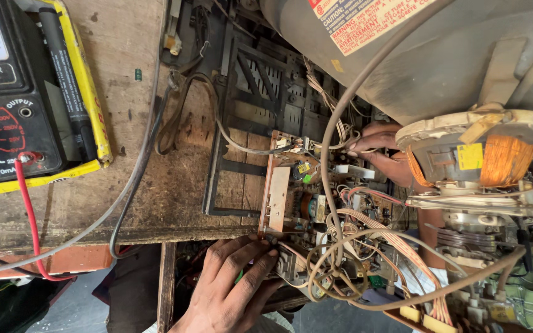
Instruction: The person solders a green circuit board using a soldering iron and solder wire, then uses a red-handled tool to scrape or clean the board. The person also handles wires and components within a larger electronic assembly on the workbench.
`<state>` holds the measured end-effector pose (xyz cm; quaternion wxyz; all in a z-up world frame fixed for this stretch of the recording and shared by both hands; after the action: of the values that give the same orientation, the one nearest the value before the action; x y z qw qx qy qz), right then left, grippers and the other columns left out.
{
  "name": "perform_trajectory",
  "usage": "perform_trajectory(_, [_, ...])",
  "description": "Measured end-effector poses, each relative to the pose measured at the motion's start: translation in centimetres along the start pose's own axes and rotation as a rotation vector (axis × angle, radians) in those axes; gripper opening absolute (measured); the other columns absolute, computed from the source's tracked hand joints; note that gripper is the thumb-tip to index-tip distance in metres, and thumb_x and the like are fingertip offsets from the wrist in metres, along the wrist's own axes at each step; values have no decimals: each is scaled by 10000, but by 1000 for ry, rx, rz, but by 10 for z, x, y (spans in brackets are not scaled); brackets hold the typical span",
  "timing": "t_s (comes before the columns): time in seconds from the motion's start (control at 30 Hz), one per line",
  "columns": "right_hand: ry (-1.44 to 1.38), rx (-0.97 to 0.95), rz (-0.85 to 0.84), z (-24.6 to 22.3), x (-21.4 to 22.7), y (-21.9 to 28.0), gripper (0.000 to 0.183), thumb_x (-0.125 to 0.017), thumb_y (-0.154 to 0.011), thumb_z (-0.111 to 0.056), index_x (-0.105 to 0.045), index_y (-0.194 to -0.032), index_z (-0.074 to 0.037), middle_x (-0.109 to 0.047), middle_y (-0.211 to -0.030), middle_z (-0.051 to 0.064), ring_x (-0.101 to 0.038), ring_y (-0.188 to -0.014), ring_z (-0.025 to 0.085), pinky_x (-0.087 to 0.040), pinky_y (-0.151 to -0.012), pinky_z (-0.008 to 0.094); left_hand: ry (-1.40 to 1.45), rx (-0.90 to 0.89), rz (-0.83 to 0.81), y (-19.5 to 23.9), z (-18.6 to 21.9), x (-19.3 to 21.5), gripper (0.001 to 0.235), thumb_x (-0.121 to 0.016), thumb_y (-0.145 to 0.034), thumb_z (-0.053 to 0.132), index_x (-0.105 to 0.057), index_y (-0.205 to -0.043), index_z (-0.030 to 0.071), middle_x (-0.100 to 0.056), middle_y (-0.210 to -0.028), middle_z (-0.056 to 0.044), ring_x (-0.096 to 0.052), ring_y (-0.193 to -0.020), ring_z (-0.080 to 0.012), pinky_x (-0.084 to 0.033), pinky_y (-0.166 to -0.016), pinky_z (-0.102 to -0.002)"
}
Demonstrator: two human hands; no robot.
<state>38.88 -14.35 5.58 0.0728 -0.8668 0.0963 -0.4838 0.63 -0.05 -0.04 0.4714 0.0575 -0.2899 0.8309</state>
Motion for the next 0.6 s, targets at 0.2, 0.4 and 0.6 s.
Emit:
perform_trajectory(0.2, [59,-21,11,-13,-2,-1,230,-787,-880,5,-712,-1065,-108,-746,-1034,51,-733,-939,184,-602,-784,314,0,-5,12,1,-1,0,521,-871,-806,228,-679,-1259,55,-656,-1256,-130,-597,-1226,-345,-468,-1019,-517])
perform_trajectory(0.4, [53,15,6,-14,-3,-5,243,-790,-872,8,-705,-1057,-123,-741,-1041,45,-738,-942,177,-613,-785,310,4,-12,35,1,-2,-3,539,-883,-793,236,-681,-1258,53,-661,-1257,-123,-598,-1230,-338,-469,-1012,-507])
perform_trajectory(0.6, [55,40,-15,-20,-1,-7,297,-730,-851,92,-703,-1072,-104,-731,-1060,50,-730,-938,194,-600,-767,314,-6,-24,49,-1,-2,-2,549,-895,-784,245,-678,-1251,56,-669,-1242,-117,-613,-1219,-331,-477,-1016,-494])
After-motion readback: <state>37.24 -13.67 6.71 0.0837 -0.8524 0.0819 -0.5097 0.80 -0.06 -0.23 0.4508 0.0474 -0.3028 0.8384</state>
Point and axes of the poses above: each hand's wrist, its own y-axis away from the middle knuckle, its own x-axis out of the back of the hand, z = x × y, the point moved 1 cm from there along -y, towards the middle knuckle
